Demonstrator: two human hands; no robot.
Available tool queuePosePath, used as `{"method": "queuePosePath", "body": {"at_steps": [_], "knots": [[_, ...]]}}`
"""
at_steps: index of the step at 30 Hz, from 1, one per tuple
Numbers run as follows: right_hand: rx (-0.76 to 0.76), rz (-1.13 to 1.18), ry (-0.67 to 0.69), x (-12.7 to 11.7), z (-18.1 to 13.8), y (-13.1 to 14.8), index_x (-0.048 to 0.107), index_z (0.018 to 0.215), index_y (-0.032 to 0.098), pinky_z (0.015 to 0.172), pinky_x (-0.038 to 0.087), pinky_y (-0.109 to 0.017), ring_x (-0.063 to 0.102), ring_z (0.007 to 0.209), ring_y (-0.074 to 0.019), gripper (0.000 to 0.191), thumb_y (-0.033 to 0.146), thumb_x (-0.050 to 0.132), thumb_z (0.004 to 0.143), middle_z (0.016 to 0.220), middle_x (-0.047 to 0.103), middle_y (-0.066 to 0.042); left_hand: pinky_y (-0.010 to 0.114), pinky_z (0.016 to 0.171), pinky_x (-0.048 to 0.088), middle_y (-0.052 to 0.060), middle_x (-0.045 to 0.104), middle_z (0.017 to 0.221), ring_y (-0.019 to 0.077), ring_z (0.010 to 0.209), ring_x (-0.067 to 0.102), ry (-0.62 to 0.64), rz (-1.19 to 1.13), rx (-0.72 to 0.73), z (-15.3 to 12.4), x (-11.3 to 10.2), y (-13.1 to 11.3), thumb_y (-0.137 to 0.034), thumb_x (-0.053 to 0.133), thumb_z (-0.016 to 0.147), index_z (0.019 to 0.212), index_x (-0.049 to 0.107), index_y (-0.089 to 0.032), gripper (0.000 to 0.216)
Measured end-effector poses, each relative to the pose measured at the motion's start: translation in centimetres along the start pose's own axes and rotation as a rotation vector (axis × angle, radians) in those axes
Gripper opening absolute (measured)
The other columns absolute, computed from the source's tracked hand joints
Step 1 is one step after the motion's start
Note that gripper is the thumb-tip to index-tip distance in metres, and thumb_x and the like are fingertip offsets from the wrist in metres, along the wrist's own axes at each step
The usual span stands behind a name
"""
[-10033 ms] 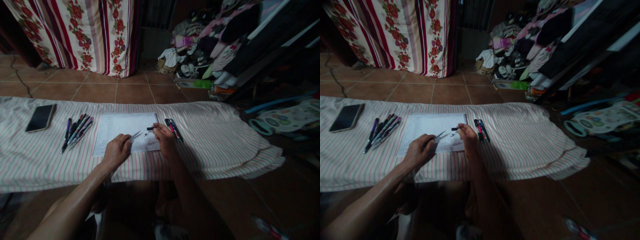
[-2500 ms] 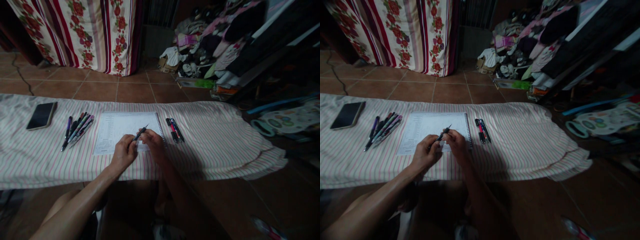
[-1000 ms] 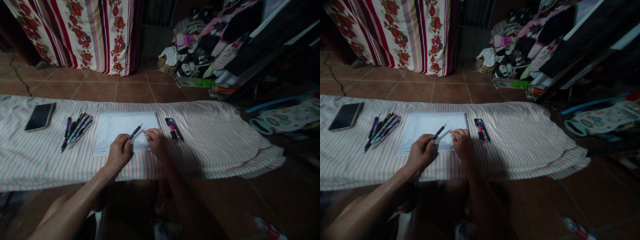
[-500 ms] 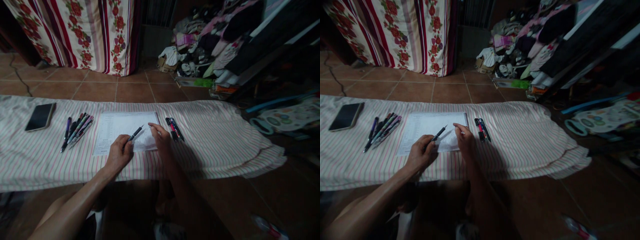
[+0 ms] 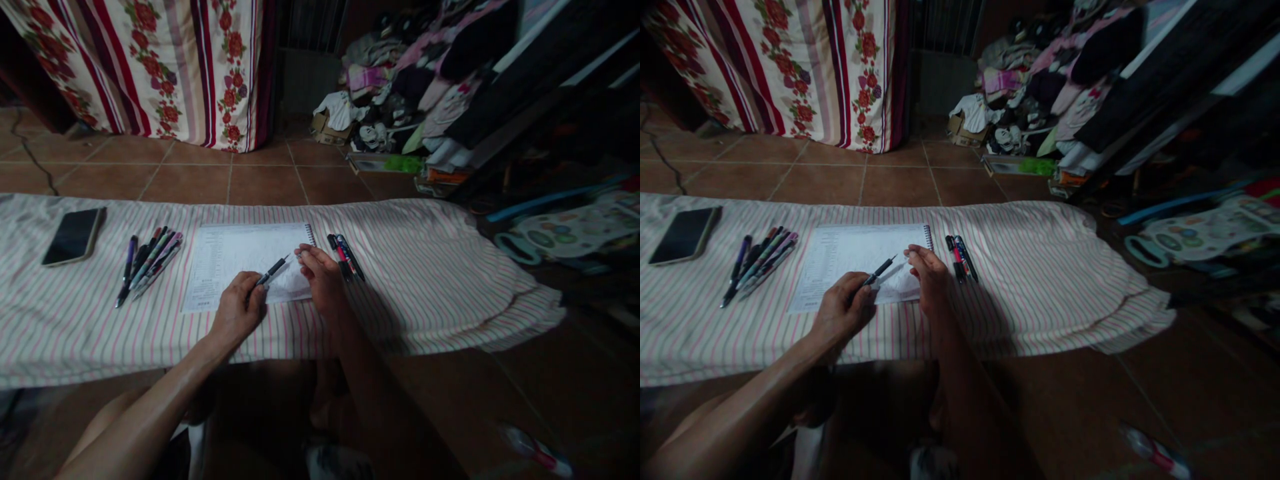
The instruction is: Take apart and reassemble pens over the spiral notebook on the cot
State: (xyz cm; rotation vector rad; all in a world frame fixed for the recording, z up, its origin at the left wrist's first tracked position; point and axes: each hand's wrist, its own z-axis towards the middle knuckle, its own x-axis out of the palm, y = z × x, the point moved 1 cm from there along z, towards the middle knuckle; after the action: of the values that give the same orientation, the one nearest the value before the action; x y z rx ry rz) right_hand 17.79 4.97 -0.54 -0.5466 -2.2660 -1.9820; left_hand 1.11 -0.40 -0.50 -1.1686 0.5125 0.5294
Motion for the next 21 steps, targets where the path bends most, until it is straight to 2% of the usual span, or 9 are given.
{"method": "queuePosePath", "body": {"at_steps": [12,21], "knots": [[0.107,0.156,0.003,-0.05,-0.05,0.18,0.067,0.088,0.021,0.057,0.041,-0.015,0.059,0.073,-0.0067,0.024,0.028,0.069,0.065,0.090,0.067,0.001,0.034,0.081,0.048,0.008,0.062,0.093,0.0189,0.087,0.058,0.045,-0.013,0.011,-0.09,0.36,0.04,-0.024,0.041,0.087,0.093,0.062,-0.015,0.023],[0.142,0.203,0.014,0.15,-0.39,0.60,0.067,0.086,0.022,0.054,0.043,-0.014,0.062,0.078,-0.0092,0.022,0.026,0.067,0.064,0.091,0.067,0.000,0.035,0.083,0.048,0.009,0.061,0.095,0.0193,0.088,0.058,0.046,-0.018,0.001,-0.11,0.60,0.13,-0.024,0.041,0.088,0.094,0.061,-0.015,0.023]]}}
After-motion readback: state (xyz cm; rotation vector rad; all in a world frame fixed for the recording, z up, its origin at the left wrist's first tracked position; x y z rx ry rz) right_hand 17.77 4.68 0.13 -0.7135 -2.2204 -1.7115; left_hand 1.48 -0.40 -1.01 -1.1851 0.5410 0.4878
